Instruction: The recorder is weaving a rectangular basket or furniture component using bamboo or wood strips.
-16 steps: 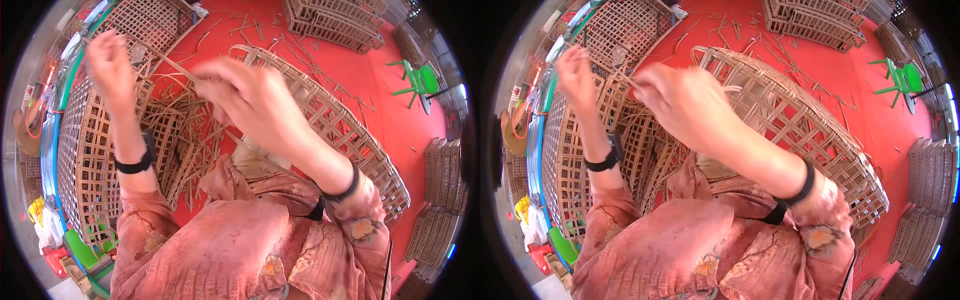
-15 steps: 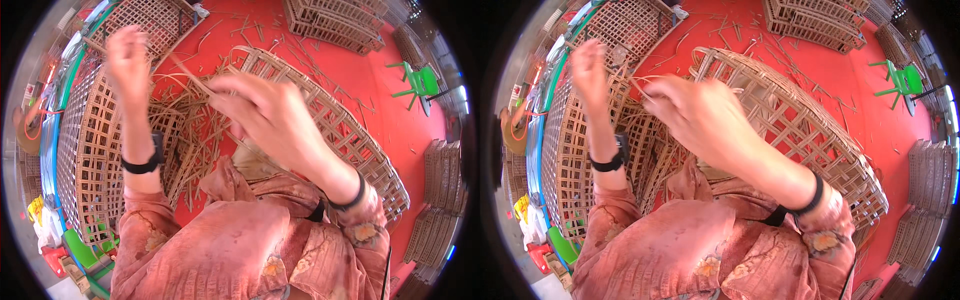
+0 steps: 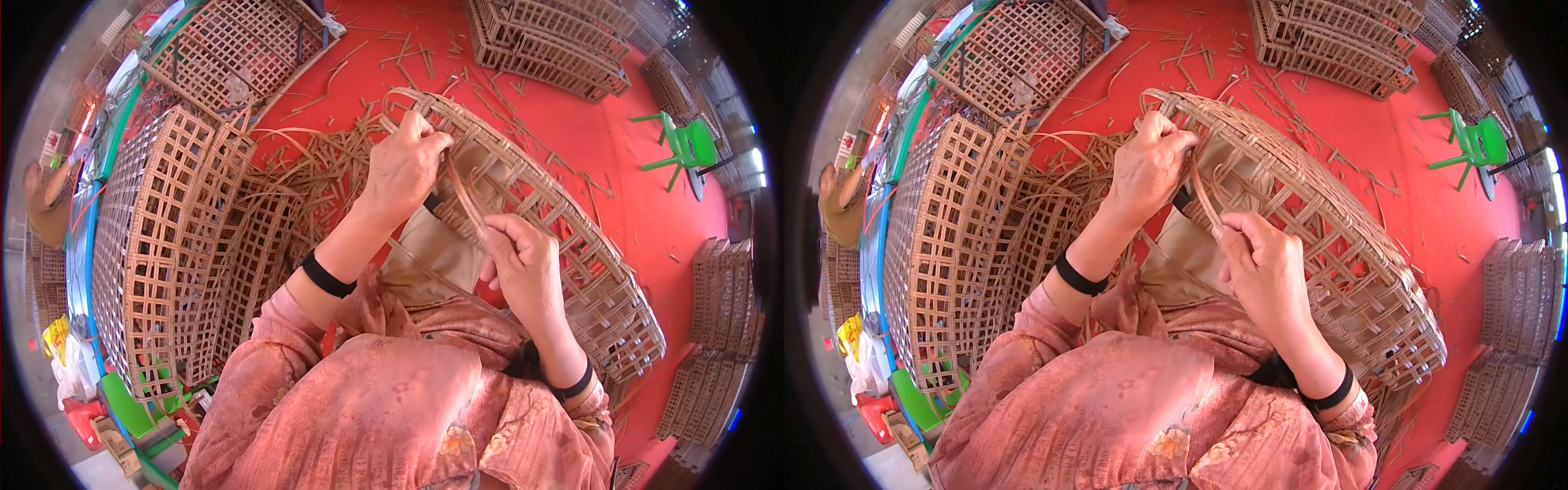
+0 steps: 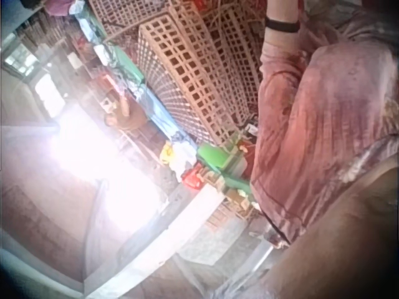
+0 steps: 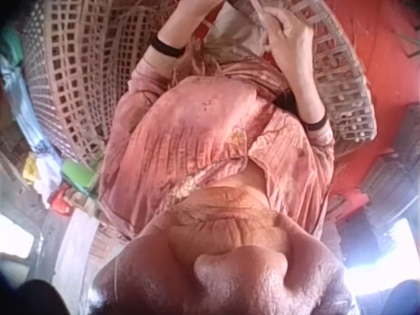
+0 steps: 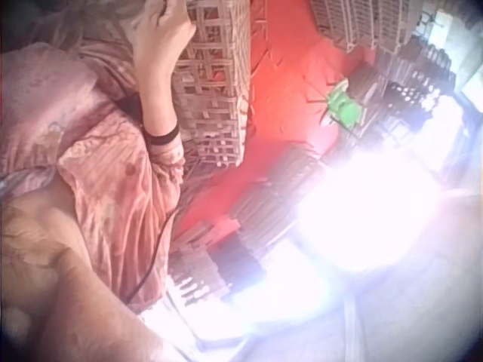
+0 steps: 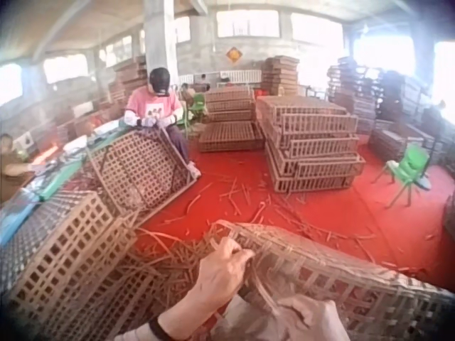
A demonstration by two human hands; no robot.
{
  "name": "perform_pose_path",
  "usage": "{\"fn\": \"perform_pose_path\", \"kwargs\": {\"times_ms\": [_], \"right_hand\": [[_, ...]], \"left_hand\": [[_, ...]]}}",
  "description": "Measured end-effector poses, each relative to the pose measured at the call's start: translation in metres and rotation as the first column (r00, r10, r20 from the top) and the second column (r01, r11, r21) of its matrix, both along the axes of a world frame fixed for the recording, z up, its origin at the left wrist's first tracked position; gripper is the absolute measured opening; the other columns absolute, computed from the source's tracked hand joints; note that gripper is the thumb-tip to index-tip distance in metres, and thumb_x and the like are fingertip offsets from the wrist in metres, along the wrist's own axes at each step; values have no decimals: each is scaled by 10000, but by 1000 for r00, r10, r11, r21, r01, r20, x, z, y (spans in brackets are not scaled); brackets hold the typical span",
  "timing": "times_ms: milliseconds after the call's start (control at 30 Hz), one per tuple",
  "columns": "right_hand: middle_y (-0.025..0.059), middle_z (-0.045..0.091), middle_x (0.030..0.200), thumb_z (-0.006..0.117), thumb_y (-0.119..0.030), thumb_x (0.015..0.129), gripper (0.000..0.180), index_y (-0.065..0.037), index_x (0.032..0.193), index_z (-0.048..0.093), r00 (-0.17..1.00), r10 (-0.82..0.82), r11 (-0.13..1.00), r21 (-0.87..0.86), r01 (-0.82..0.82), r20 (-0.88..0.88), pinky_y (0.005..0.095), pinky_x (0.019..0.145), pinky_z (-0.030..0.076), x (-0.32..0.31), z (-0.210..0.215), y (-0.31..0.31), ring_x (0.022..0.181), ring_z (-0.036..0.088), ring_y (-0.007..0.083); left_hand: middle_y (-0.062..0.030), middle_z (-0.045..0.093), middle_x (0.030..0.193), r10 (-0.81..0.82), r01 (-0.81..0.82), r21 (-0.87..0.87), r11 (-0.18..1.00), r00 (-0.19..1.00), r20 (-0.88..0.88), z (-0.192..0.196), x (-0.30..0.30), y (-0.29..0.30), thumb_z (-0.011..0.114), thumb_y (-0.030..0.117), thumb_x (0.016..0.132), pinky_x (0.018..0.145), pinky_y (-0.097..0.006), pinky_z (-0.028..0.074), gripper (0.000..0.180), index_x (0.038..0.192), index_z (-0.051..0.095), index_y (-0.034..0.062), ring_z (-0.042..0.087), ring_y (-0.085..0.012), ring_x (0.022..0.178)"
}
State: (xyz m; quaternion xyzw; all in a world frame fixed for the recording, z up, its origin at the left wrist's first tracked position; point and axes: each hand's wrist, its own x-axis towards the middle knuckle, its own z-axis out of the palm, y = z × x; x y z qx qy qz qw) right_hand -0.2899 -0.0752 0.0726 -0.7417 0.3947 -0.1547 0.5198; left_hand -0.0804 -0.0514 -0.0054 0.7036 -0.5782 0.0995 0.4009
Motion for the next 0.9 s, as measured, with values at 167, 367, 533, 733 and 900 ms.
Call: {"fn": "perform_pose_path", "kwargs": {"times_ms": [167, 367, 533, 733, 900], "right_hand": [[64, 617, 583, 590, -152, 1001, 211, 34, 1036, 683, 999, -41, 999, -10, 41, 23, 260, 489, 450, -3, -14, -7, 498, 564, 82], [76, 617, 585, 584, -143, 999, 219, 48, 1051, 680, 994, -108, 994, 35, 107, 19, 270, 505, 454, 3, -25, -15, 512, 578, 89], [65, 618, 583, 618, -153, 985, 227, 47, 1081, 668, 997, -79, 997, -27, 79, 8, 267, 502, 454, 7, -26, -20, 517, 582, 86], [166, 681, 1130, 703, -196, 911, 460, -19, 1309, 557, 952, 251, 692, -721, -50, 175, 400, 879, 521, 17, -23, -22, 1011, 669, 309], [173, 649, 1196, 713, -147, 873, 404, -39, 1245, 601, 957, 239, 774, -628, -85, 165, 436, 948, 503, 5, -32, -20, 1102, 620, 369]], "left_hand": [[-103, 663, 999, -36, 26, -70, 997, 990, -136, 7, 7, 4, 617, -17, 895, 674, -397, 551, 237, 1098, 644, 102, 684, -306, 826], [-131, 701, 997, -8, 35, 224, 974, 992, -122, 11, 21, -1, 575, -29, 910, 698, -389, 570, 302, 1187, 563, 88, 709, -292, 845], [-111, 694, 919, -244, 293, 189, 937, 939, -243, 24, 44, 0, 599, -29, 899, 716, -336, 556, 250, 1132, 553, 49, 706, -216, 855], [-147, 715, 930, 118, -117, 71, 991, 993, -2, 45, 117, -5, 583, 88, 927, 775, -414, 558, 154, 1059, 661, 101, 706, -314, 891], [-170, 721, 947, 482, -503, 38, 863, 844, 237, 61, 267, 21, 558, 142, 930, 807, -458, 536, 175, 1068, 659, 106, 694, -352, 903]]}}
